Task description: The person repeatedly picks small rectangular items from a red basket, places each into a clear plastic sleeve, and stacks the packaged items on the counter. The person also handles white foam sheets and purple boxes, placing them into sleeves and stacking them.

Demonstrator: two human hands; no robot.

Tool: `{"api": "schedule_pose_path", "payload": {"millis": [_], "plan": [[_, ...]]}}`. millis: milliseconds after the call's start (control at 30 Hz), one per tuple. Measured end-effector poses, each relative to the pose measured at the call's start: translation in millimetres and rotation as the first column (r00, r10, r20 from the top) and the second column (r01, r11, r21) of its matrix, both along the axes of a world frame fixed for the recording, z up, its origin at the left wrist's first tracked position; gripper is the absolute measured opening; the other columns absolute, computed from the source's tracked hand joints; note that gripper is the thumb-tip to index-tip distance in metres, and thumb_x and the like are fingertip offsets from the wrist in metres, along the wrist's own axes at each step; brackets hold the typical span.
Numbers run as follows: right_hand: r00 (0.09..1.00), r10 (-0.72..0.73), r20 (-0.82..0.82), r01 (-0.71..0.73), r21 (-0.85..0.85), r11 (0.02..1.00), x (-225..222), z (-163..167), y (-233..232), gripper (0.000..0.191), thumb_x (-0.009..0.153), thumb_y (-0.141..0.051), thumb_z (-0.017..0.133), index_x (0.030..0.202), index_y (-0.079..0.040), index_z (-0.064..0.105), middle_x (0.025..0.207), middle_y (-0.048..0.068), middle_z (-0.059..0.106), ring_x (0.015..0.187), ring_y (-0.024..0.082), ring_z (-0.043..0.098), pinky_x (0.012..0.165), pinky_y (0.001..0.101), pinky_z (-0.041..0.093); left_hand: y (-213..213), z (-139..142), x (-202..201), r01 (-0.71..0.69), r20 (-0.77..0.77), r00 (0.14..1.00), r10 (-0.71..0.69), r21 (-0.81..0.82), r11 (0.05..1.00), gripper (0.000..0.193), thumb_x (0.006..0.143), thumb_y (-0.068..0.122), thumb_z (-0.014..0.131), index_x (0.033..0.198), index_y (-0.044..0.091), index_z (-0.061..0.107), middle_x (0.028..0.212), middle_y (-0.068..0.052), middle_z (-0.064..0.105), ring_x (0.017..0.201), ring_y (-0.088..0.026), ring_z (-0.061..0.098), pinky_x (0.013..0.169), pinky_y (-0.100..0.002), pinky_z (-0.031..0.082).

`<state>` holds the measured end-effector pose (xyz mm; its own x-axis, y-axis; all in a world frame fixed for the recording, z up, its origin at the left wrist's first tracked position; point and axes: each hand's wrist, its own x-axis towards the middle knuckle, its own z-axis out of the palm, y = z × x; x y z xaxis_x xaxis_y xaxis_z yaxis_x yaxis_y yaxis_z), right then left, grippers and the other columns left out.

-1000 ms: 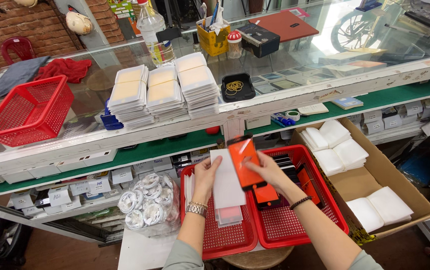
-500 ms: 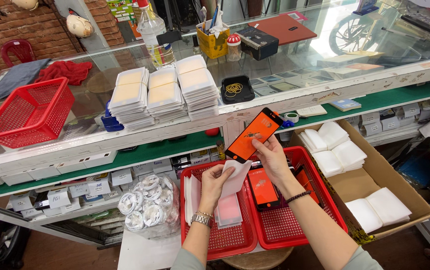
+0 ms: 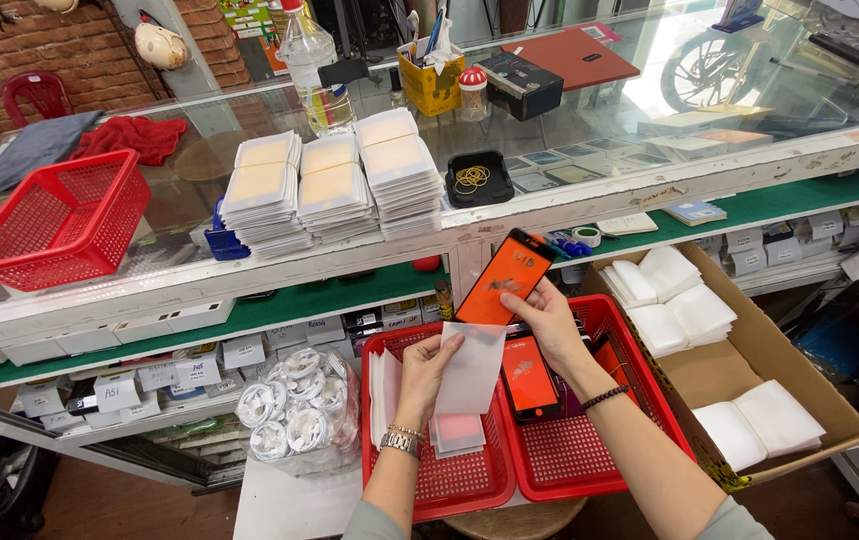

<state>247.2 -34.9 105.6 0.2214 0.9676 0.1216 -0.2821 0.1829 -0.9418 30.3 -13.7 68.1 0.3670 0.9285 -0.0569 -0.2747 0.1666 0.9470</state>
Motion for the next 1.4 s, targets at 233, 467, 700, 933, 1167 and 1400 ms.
{"api": "schedule_pose_path", "payload": {"millis": [233,467,700,933,1167,1400], "plan": [[0.870,0.221,0.441,-0.141,-0.207,0.968,1.7,29.5,1.0,0.039,0.093,-0.014,0.068,0.130,-0.009,0.061,0.114,0.006,0.073,0.102,0.013,0.067,0.093,0.0302,0.053,-3.9,0.3,-2.6,0.076,-0.092,0.993,-0.078,-0.026,0.997,0.026,0.092,0.023,0.074,0.104,0.000,0.080,0.088,-0.005,0.079,0.071,-0.007,0.070,0.062,-0.023,0.057],[0.678,0.096,0.729,-0.038,-0.097,0.995,-15.0,4.9,2.3,0.029,0.101,-0.025,0.059,0.122,-0.010,0.072,0.111,0.005,0.078,0.095,0.014,0.072,0.085,0.0300,0.058,1.9,-19.9,0.1,0.017,0.037,0.999,-0.012,-0.133,0.991,0.024,0.092,0.021,0.075,0.103,0.000,0.078,0.089,-0.007,0.079,0.071,-0.010,0.071,0.063,-0.025,0.058],[0.609,0.050,0.792,0.219,-0.229,0.949,2.7,-59.4,-14.0,0.052,0.089,-0.039,0.068,0.129,-0.007,0.062,0.119,0.011,0.072,0.104,0.023,0.072,0.091,0.0379,0.059,16.6,-67.5,0.0,-0.211,-0.250,0.954,0.162,-0.182,0.960,0.036,0.091,0.026,0.077,0.110,-0.004,0.076,0.098,-0.016,0.078,0.072,-0.014,0.072,0.065,-0.027,0.060],[0.189,0.343,0.920,0.454,-0.392,0.800,10.4,-85.0,-47.5,0.088,0.075,-0.064,0.079,0.138,-0.010,0.048,0.129,0.017,0.056,0.122,0.033,0.057,0.097,0.0447,0.055,19.7,-57.3,-21.8,0.079,-0.942,0.134,0.306,0.318,0.945,0.071,0.088,0.038,0.073,0.146,0.011,0.044,0.137,-0.018,0.059,0.107,-0.033,0.063,0.093,-0.041,0.054],[0.481,0.287,0.828,0.423,-0.506,0.752,28.8,-86.4,-38.8,0.076,0.071,-0.047,0.090,0.123,-0.003,0.057,0.105,0.017,0.070,0.095,0.029,0.071,0.086,0.0400,0.059,26.8,-58.4,-58.3,0.378,-0.761,-0.230,0.607,0.505,0.776,0.061,0.084,0.009,0.064,0.143,0.008,0.047,0.132,-0.014,0.060,0.121,-0.031,0.057,0.091,-0.041,0.053],[0.877,0.078,0.475,0.246,-0.581,0.776,49.1,-85.4,-39.7,0.031,0.088,-0.016,0.078,0.110,0.003,0.069,0.095,0.012,0.074,0.084,0.022,0.072,0.075,0.0358,0.059,39.3,-61.1,-59.6,0.050,-0.871,0.119,0.476,0.484,0.874,0.019,0.096,0.014,0.066,0.112,0.007,0.072,0.104,-0.014,0.074,0.096,-0.029,0.073,0.082,-0.038,0.059]]}}
